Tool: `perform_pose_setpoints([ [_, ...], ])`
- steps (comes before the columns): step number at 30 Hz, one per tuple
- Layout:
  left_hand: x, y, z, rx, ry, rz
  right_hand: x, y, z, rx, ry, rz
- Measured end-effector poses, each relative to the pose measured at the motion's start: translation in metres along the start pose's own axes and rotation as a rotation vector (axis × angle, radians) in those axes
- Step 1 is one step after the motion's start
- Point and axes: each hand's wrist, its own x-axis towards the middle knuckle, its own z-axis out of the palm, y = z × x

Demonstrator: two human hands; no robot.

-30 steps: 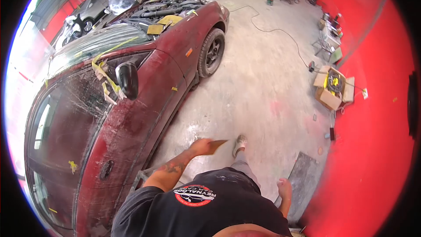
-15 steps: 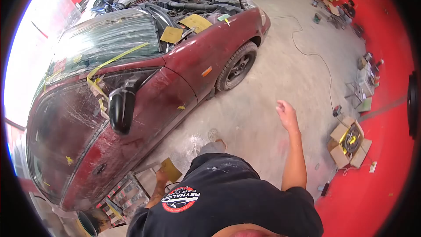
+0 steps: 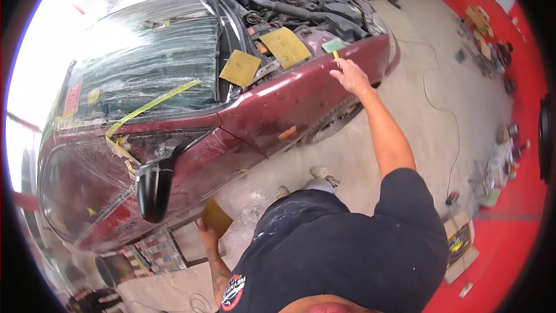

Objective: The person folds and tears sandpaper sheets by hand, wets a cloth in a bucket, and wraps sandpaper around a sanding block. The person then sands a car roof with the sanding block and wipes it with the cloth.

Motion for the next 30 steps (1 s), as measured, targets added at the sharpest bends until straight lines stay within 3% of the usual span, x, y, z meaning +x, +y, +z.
perform_pose_setpoints([
  [4,-0.054,0.037,0.031,-0.101,0.163,-0.150,0.122,0.038,0.003,-0.145,-0.127,-0.010],
  [6,-0.097,0.081,0.045,-0.027,0.182,-0.363,0.162,0.059,0.011,-0.204,-0.233,-0.033],
  [12,-0.154,0.153,0.086,-0.285,0.377,-0.391,0.232,0.107,0.054,-0.341,-0.428,-0.172],
  [14,-0.164,0.170,0.090,-0.209,0.384,-0.387,0.235,0.099,0.044,-0.426,-0.479,-0.189],
  [18,-0.179,0.176,0.097,0.010,0.388,-0.426,0.250,0.126,0.068,-0.519,-0.370,-0.359],
  [19,-0.183,0.170,0.101,0.050,0.416,-0.426,0.262,0.124,0.073,-0.476,-0.473,-0.311],
  [20,-0.189,0.157,0.106,0.032,0.438,-0.438,0.269,0.130,0.085,-0.585,-0.384,-0.397],
  [23,-0.206,0.144,0.099,-0.075,0.399,-0.576,0.264,0.098,0.064,-0.683,-0.474,-0.283],
  [24,-0.220,0.140,0.097,-0.084,0.432,-0.599,0.256,0.091,0.055,-0.745,-0.411,-0.428],
  [26,-0.238,0.124,0.080,-0.126,0.575,-0.585,0.253,0.088,0.053,-0.500,-0.256,-0.337],
  [28,-0.260,0.114,0.062,-0.210,0.635,-0.601,0.229,0.028,0.032,-0.301,-0.121,-0.208],
  [29,-0.279,0.107,0.052,-0.275,0.653,-0.616,0.264,0.049,0.057,0.102,0.037,-0.473],
  [30,-0.294,0.096,0.043,-0.284,0.680,-0.646,0.246,0.005,0.045,0.017,0.122,-0.491],
])
